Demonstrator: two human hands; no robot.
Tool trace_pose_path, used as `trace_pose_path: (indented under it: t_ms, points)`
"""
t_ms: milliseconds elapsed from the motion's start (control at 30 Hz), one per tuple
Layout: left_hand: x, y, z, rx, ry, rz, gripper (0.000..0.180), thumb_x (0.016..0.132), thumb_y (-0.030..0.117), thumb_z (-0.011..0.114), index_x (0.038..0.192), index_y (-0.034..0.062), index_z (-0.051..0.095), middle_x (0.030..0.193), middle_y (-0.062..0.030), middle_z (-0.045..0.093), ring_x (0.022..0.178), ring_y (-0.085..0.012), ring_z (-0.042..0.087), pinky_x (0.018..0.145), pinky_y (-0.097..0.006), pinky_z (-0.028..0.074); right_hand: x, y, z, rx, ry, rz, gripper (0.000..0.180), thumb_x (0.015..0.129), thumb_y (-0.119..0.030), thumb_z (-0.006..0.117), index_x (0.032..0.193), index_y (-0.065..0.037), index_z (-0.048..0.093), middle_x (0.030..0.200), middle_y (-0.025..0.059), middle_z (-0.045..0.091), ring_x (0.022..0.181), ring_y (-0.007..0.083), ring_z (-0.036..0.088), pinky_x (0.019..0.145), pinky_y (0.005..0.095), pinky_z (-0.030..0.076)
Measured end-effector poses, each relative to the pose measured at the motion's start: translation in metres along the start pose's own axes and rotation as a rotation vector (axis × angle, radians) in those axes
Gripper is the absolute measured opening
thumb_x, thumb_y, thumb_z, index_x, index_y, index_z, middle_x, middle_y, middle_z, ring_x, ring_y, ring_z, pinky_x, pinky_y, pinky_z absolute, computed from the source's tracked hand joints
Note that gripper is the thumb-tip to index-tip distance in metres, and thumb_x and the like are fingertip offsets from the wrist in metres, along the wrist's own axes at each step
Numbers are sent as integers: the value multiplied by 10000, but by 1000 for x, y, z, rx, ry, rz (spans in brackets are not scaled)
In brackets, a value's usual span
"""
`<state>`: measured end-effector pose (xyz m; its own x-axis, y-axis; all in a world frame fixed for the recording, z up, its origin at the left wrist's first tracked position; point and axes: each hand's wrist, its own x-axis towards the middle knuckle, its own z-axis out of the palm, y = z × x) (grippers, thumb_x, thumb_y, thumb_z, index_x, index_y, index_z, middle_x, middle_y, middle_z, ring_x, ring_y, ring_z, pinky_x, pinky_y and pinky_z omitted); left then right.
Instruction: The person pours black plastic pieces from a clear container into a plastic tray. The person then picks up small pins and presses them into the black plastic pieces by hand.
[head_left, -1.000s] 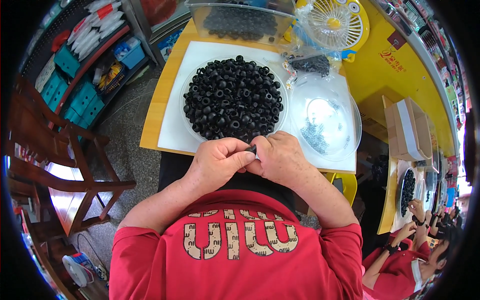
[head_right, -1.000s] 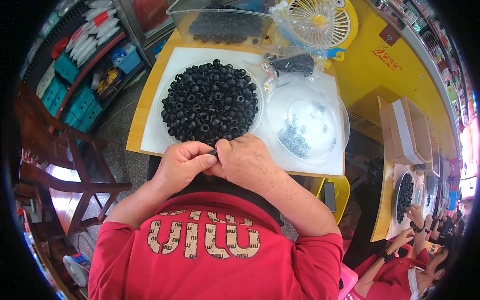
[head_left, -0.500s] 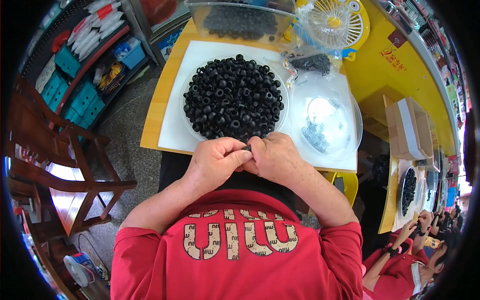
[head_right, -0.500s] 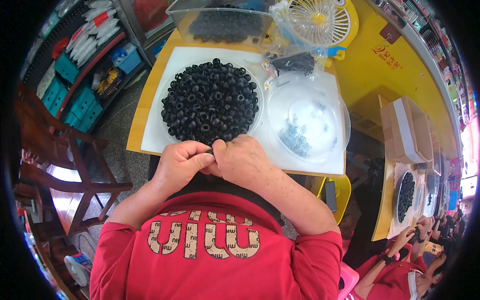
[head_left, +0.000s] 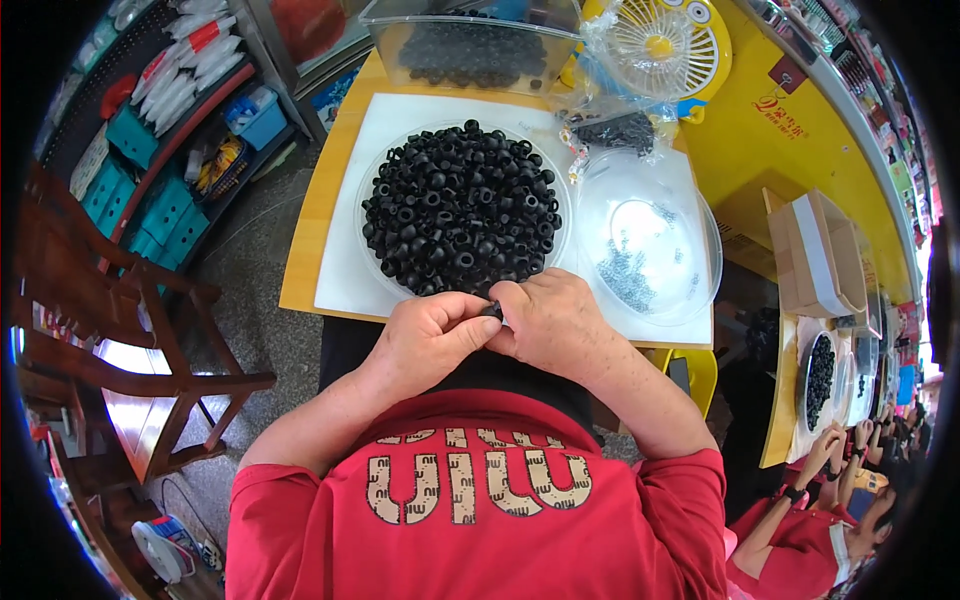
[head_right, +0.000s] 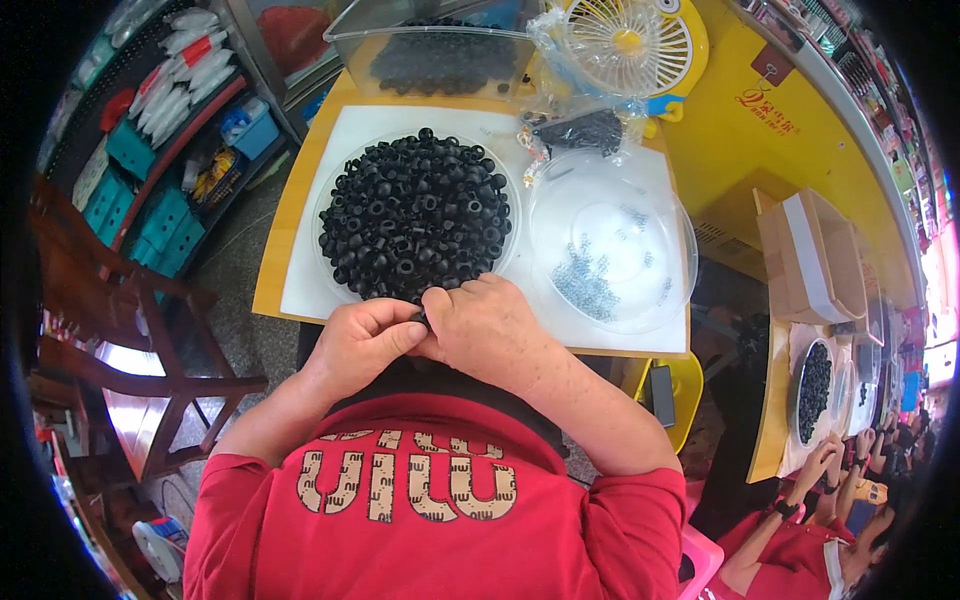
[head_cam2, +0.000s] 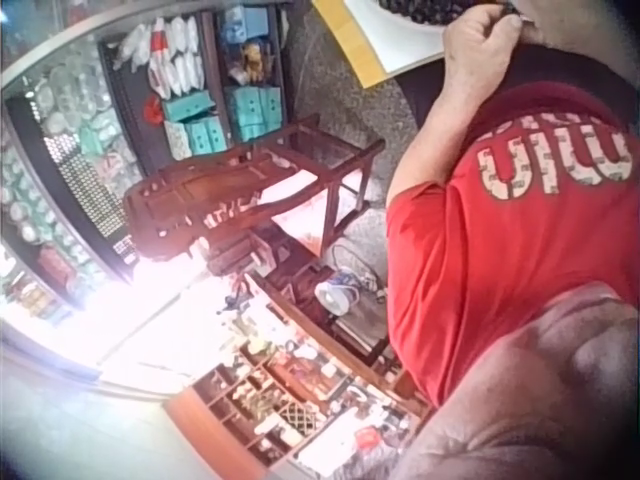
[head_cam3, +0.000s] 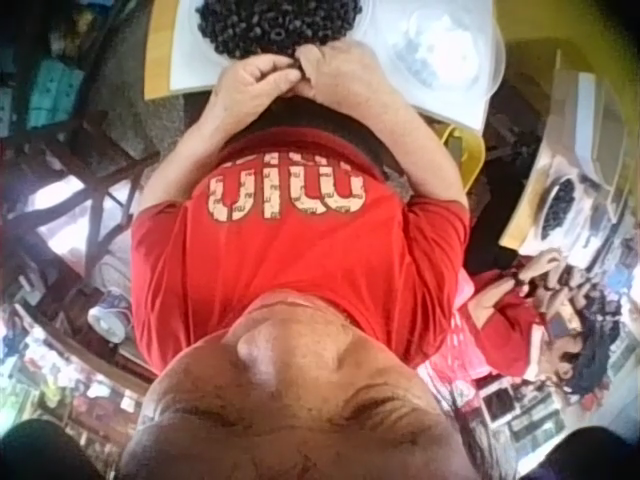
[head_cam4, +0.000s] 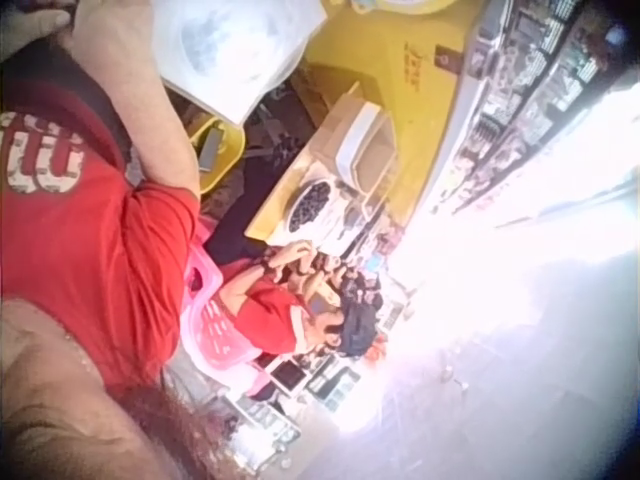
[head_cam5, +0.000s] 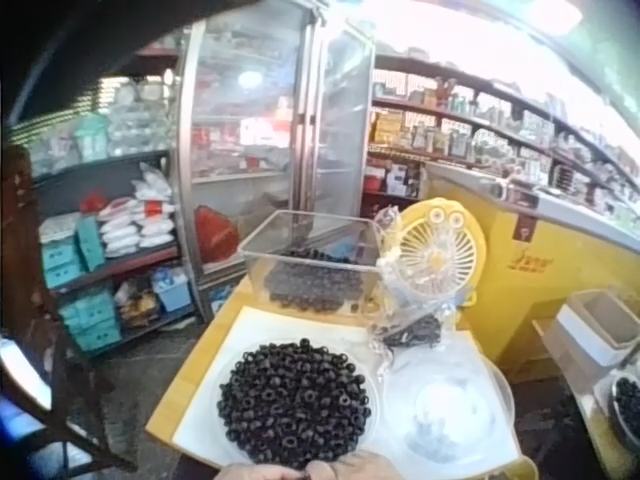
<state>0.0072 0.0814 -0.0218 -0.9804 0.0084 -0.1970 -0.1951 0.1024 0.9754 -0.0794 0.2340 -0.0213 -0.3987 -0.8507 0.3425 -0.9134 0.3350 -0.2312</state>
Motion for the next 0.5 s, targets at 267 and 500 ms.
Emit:
trace_pose_path:
  t_ms: [267, 500]
  points:
    - [1, 2, 5, 196, 173, 139, 182, 818, 138, 611, 892, -28, 617, 739, -40, 642, 669, -63, 569, 618, -204, 463, 3, 1, 7, -48, -1, 20, 248, 624, -235, 669, 666, -73, 486, 502, 54, 526, 479, 227, 551, 490, 327, 431]
    - [3, 3, 3, 310, 202, 176, 160, 790, 138, 640, 862, -5, 627, 703, -37, 640, 642, -40, 544, 567, -215, 440, 1, 0, 9, -39, 42, -16, 248, 626, -237, 665, 629, -83, 470, 464, 49, 502, 445, 233, 534, 478, 334, 433]
